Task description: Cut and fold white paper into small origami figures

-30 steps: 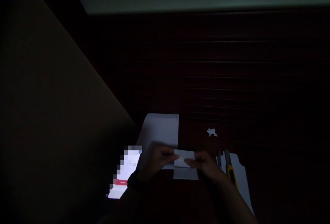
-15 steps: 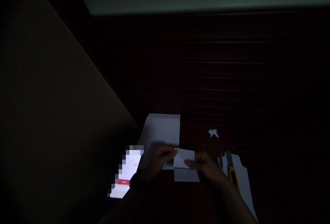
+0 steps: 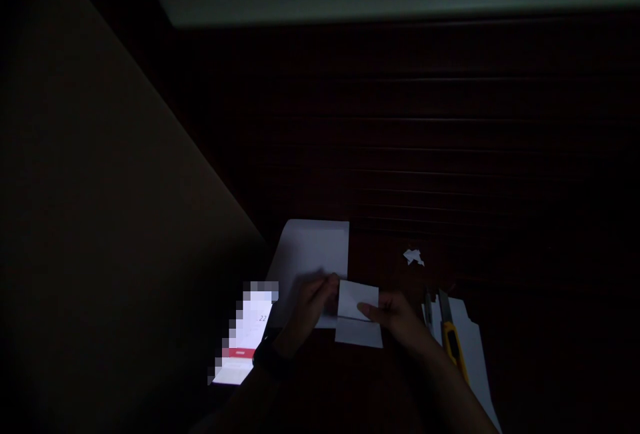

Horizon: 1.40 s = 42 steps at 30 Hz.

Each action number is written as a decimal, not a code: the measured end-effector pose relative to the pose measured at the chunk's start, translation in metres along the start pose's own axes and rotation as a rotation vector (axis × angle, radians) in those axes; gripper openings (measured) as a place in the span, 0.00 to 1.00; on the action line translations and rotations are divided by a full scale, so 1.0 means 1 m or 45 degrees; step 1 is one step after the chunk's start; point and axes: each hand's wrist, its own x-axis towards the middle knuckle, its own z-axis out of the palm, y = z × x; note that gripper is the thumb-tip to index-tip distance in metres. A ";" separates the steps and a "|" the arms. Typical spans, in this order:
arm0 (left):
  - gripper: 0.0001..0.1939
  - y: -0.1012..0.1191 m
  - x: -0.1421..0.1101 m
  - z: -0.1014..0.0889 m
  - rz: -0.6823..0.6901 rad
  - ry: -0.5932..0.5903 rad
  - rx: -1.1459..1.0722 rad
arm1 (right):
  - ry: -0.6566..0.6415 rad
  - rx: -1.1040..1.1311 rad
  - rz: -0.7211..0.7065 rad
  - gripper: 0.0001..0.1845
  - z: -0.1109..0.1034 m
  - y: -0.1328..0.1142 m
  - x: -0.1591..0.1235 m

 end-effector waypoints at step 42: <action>0.18 -0.005 0.001 0.003 -0.268 -0.314 -0.211 | 0.090 -0.215 -0.087 0.20 -0.001 -0.009 -0.001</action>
